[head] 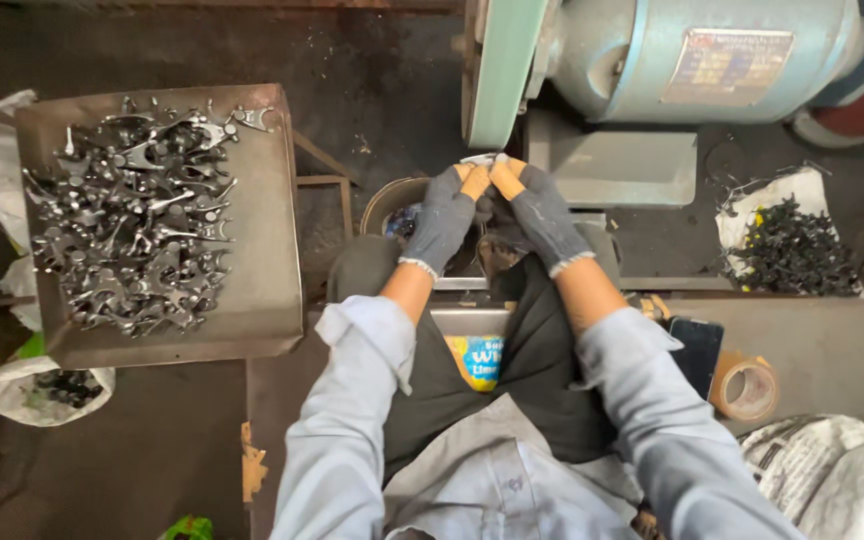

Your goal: The person repeatedly picks up small metal parts from a tray and grinds them against a rotating belt sander, producing sparks. After each grind, the part is returned to the tray. The cycle continues throughout the clip.

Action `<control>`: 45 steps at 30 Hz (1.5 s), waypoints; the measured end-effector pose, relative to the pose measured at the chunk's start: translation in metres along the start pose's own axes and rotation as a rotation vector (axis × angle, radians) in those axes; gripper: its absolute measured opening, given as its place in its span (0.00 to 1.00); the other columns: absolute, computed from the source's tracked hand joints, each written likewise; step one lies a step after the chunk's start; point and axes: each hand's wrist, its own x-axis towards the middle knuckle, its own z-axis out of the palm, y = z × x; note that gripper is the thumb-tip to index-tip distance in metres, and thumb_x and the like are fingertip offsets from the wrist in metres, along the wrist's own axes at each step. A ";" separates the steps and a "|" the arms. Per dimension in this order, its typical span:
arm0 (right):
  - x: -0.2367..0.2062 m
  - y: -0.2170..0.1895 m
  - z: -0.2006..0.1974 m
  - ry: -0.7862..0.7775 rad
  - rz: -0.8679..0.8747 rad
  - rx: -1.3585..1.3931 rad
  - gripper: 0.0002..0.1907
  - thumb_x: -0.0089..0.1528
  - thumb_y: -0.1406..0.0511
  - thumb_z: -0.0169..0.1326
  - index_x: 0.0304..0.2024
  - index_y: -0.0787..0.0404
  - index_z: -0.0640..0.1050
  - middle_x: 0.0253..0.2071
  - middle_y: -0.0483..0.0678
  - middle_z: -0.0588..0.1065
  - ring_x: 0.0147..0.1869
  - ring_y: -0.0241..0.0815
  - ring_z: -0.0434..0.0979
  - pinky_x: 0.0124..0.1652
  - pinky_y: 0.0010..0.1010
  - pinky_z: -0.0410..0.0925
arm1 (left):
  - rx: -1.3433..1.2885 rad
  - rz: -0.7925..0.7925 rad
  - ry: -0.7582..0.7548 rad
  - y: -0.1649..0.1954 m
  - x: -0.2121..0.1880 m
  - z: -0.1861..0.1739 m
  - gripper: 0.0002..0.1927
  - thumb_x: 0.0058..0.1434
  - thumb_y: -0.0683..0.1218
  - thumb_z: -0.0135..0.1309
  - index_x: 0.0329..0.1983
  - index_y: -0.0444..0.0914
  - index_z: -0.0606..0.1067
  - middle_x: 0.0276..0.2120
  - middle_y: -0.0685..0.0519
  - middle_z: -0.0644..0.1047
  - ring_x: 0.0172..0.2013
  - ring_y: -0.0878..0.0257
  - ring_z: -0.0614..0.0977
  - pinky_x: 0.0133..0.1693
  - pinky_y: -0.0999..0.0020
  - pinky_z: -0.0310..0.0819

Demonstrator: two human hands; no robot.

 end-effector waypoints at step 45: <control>-0.049 0.042 0.058 -0.365 -0.200 -1.349 0.28 0.62 0.48 0.54 0.58 0.56 0.74 0.50 0.62 0.76 0.54 0.62 0.76 0.51 0.48 0.69 | 1.716 0.262 0.402 0.096 0.041 -0.269 0.08 0.68 0.44 0.52 0.43 0.37 0.79 0.39 0.41 0.81 0.40 0.44 0.84 0.39 0.51 0.78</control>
